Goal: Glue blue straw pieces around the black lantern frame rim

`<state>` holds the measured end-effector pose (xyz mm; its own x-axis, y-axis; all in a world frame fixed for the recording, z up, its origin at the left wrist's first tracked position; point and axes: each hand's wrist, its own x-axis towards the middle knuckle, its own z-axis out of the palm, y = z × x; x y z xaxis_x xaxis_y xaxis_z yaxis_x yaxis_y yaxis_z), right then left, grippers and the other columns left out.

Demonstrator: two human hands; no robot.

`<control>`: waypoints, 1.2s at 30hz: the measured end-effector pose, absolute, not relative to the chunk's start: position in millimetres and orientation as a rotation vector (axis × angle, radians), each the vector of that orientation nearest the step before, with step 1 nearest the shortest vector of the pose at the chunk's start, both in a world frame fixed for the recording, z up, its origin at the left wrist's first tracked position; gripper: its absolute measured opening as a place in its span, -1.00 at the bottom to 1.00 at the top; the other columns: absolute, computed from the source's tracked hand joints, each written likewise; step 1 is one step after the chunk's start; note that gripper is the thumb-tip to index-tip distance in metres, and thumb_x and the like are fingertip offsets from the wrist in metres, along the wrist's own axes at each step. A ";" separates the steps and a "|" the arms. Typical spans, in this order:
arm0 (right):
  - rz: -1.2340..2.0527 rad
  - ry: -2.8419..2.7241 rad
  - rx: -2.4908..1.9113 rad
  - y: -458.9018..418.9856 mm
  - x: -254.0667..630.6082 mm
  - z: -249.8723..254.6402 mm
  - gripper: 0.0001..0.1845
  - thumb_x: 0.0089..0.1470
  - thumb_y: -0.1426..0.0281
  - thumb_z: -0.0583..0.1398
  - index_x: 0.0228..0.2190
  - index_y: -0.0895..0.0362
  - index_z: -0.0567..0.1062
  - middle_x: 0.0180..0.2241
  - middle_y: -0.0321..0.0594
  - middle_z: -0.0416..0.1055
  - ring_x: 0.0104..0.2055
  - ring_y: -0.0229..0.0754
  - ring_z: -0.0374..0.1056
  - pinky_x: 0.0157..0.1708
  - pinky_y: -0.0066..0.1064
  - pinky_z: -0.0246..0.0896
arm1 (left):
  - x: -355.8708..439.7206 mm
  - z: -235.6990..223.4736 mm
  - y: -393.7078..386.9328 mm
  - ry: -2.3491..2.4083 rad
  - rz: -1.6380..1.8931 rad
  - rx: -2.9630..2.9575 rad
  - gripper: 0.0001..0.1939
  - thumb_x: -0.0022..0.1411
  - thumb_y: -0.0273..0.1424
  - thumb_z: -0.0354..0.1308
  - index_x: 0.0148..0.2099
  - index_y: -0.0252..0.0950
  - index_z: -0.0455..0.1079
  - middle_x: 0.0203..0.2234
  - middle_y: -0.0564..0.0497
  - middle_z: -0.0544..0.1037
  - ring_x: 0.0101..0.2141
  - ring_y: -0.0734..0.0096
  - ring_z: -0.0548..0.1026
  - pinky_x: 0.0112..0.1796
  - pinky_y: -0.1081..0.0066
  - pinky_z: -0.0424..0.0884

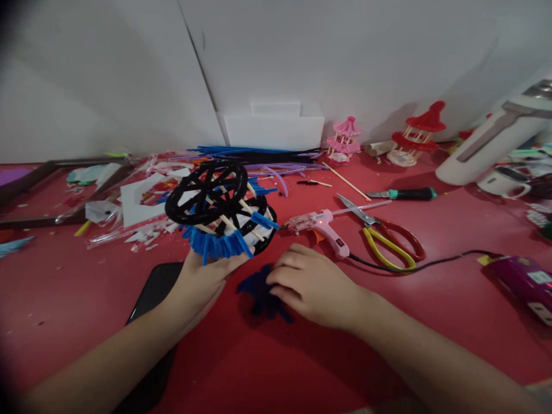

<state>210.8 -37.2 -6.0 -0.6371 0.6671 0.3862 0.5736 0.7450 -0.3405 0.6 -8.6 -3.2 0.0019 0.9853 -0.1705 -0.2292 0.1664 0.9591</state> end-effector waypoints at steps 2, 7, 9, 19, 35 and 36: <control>0.270 -2.508 -0.936 -39.2 206.9 -9.4 -0.86 0.27 0.47 0.26 -0.15 0.07 0.60 -0.19 -0.24 0.61 -0.12 -0.19 0.49 -0.04 -0.30 0.43 | -0.1 -5.7 -8.4 1.100 1.209 0.930 -0.51 -0.18 -0.42 0.58 -0.20 -0.18 0.43 -0.35 0.04 0.69 -0.24 0.10 0.70 -0.09 0.07 0.66; 0.213 -2.627 -0.936 -42.4 201.5 -11.2 -0.78 0.21 0.60 0.22 -0.18 0.12 0.59 -0.21 -0.19 0.58 -0.12 -0.14 0.47 -0.06 -0.29 0.46 | -0.7 -9.1 -8.5 1.071 1.254 1.033 -0.58 -0.07 -0.46 0.53 -0.13 -0.18 0.51 -0.24 0.06 0.70 -0.18 0.25 0.66 -0.05 0.25 0.61; 0.203 -2.635 -0.953 -42.2 200.7 -11.6 -0.80 0.21 0.62 0.19 -0.22 0.13 0.56 -0.22 -0.17 0.56 -0.16 -0.13 0.46 -0.11 -0.29 0.47 | -0.6 -8.2 -8.8 1.068 1.263 1.027 -0.56 -0.08 -0.49 0.51 -0.13 -0.18 0.50 -0.23 0.08 0.70 -0.18 0.28 0.66 -0.05 0.28 0.60; 0.010 -2.190 -0.826 -47.8 204.3 3.8 -0.76 0.29 0.57 0.16 -0.13 0.12 0.60 -0.28 -0.25 0.61 -0.26 -0.31 0.53 -0.21 -0.50 0.51 | 0.3 -1.3 -10.4 1.052 1.265 1.134 -0.68 -0.05 -0.40 0.49 -0.22 -0.18 0.50 -0.20 0.00 0.69 -0.10 0.11 0.64 0.04 0.09 0.58; -0.191 -1.876 -1.011 -59.7 194.7 27.4 -0.87 0.23 0.53 0.30 -0.25 0.05 0.57 -0.37 -0.33 0.65 -0.42 -0.30 0.57 -0.31 -0.53 0.55 | -4.3 2.0 -13.1 1.125 1.217 1.313 -0.58 -0.17 -0.41 0.48 -0.26 -0.12 0.38 -0.36 -0.02 0.61 -0.12 -0.12 0.63 0.06 -0.13 0.52; -0.206 -1.873 -1.018 -59.5 195.0 27.9 -0.88 0.23 0.53 0.30 -0.26 0.06 0.58 -0.38 -0.33 0.64 -0.43 -0.32 0.55 -0.32 -0.55 0.53 | -3.7 2.9 -13.1 1.125 1.221 1.307 -0.56 -0.18 -0.41 0.49 -0.24 -0.12 0.38 -0.37 -0.01 0.60 -0.12 -0.12 0.63 0.06 -0.13 0.52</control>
<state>195.0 -59.5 27.9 -0.1928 0.5595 0.8061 0.7210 0.6380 -0.2704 -3.7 -13.1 2.9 0.0635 0.9943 0.0859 0.0045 -0.0864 0.9963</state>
